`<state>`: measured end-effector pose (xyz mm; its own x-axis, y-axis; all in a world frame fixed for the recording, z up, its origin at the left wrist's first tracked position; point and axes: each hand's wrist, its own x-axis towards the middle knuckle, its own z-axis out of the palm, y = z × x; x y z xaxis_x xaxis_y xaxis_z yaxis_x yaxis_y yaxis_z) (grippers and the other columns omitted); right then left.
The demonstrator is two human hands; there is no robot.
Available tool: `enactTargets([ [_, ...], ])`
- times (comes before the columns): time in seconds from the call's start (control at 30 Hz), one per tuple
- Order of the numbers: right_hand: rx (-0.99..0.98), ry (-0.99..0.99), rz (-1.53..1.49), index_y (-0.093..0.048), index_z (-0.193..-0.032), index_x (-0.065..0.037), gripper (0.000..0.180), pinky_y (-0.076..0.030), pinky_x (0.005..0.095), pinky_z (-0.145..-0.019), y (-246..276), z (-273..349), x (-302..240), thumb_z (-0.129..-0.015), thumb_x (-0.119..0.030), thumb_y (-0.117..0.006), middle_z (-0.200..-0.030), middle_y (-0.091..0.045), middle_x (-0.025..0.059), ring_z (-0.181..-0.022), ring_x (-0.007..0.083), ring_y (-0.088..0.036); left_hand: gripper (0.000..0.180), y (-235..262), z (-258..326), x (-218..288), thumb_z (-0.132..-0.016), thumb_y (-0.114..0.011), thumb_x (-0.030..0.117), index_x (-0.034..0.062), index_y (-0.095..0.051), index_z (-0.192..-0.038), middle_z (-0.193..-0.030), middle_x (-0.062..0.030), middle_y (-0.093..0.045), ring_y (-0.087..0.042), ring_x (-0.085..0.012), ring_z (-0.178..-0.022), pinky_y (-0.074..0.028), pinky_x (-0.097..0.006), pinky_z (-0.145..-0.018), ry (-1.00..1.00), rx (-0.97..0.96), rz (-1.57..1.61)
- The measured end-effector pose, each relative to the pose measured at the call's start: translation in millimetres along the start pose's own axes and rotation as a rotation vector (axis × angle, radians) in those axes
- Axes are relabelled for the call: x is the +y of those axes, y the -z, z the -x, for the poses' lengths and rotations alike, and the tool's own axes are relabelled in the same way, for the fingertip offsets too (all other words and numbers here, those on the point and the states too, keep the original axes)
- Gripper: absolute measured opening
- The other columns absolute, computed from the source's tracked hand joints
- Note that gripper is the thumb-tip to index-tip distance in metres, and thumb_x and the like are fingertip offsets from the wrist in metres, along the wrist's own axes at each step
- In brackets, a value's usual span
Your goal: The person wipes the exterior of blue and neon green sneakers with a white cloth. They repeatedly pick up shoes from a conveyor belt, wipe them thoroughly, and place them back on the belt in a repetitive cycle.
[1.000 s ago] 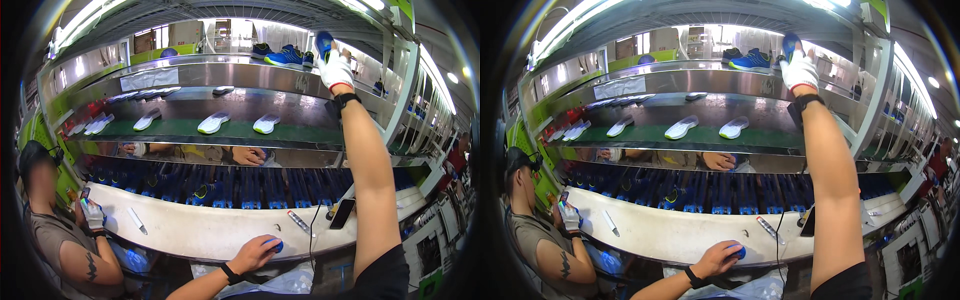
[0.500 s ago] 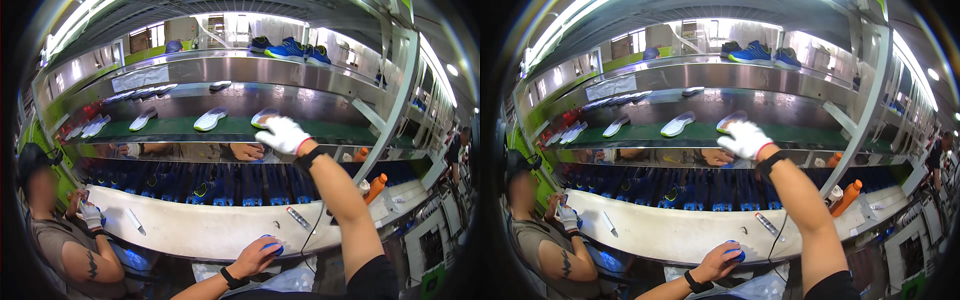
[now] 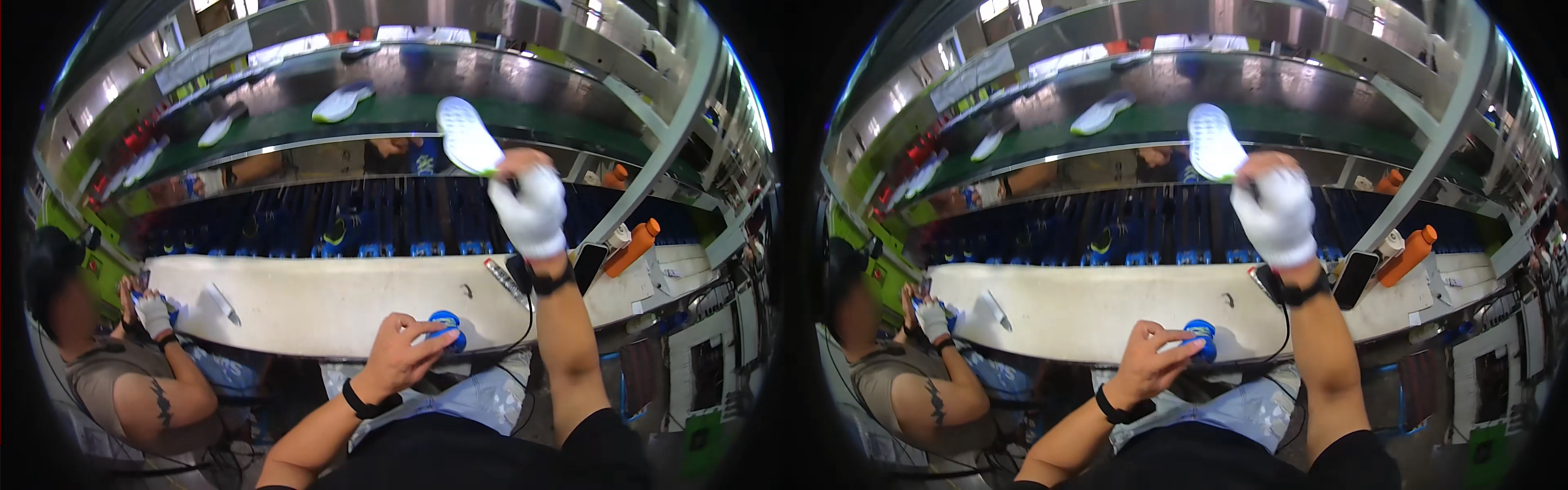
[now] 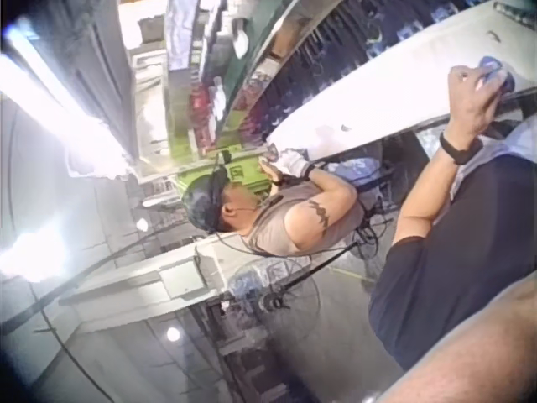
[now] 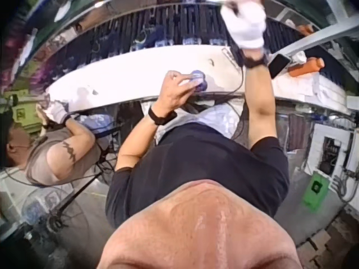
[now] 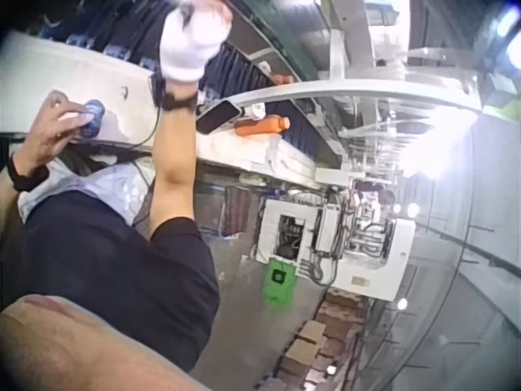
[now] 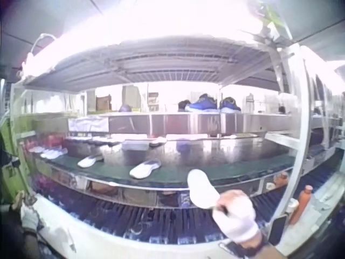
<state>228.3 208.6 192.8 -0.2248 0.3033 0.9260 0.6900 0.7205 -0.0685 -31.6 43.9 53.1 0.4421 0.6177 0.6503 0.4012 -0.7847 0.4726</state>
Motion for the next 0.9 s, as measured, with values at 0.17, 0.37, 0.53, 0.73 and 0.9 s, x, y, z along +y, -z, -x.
enactTargets([
  [0.17,0.294,-0.299,-0.401,-0.071,-0.109,-0.002,0.023,-0.057,0.0423,-0.091,45.6,113.9,-65.0,-0.093,-0.011,-0.085,-0.104,-0.078,0.0129,-0.097,0.0294,-0.072,0.051,-12.5,10.1,5.7,-0.084,-0.085,0.007,0.0204,-0.079,-0.133,-0.12,-0.0027,-0.078,-0.064,-0.0256,-0.079,-0.05,-0.037,-0.071,0.042,0.132,0.002],
  [0.37,-0.073,-1.051,-0.514,-0.065,-0.122,0.006,0.029,-0.055,0.03,-0.091,40.6,228.0,-79.1,-0.107,-0.017,-0.073,-0.11,-0.076,0.0104,-0.099,0.0144,-0.069,0.035,-25.5,29.6,1.8,-0.095,-0.082,0.005,0.0035,-0.068,-0.127,-0.123,-0.0184,-0.08,-0.08,-0.024,-0.083,-0.058,-0.03,-0.06,0.13,0.162,0.167],
  [0.53,0.031,-0.955,-0.78,-0.066,-0.113,0.002,0.04,-0.061,0.036,-0.084,78.0,226.4,-122.2,-0.105,-0.035,-0.077,-0.114,-0.077,0.018,-0.094,0.0202,-0.075,0.03,-29.8,34.8,2.6,-0.097,-0.081,0.005,0.0013,-0.063,-0.12,-0.126,-0.0237,-0.079,-0.08,-0.0216,-0.079,-0.061,-0.028,-0.063,0.235,0.242,0.322],
  [0.73,-0.147,-0.833,-1.005,-0.066,-0.112,-0.002,0.031,-0.059,0.0376,-0.096,45.2,224.9,-162.4,-0.101,-0.025,-0.084,-0.146,-0.065,0.0314,-0.112,0.0272,-0.075,0.017,-13.7,29.1,12.3,-0.097,-0.082,0.012,0.0004,-0.071,-0.104,-0.131,-0.0238,-0.077,-0.081,-0.0236,-0.086,-0.064,-0.032,-0.073,0.297,0.162,0.386],
  [0.9,-0.136,-0.75,-0.91,-0.064,-0.111,-0.004,0.031,-0.06,0.0366,-0.092,25.6,241.2,-167.5,-0.097,-0.019,-0.087,-0.15,-0.063,0.0326,-0.11,0.0255,-0.076,0.026,-6.1,30.4,10.2,-0.091,-0.089,0.018,0.0018,-0.071,-0.1,-0.134,-0.0221,-0.076,-0.082,-0.0285,-0.09,-0.065,-0.033,-0.074,0.261,0.12,0.403],
])
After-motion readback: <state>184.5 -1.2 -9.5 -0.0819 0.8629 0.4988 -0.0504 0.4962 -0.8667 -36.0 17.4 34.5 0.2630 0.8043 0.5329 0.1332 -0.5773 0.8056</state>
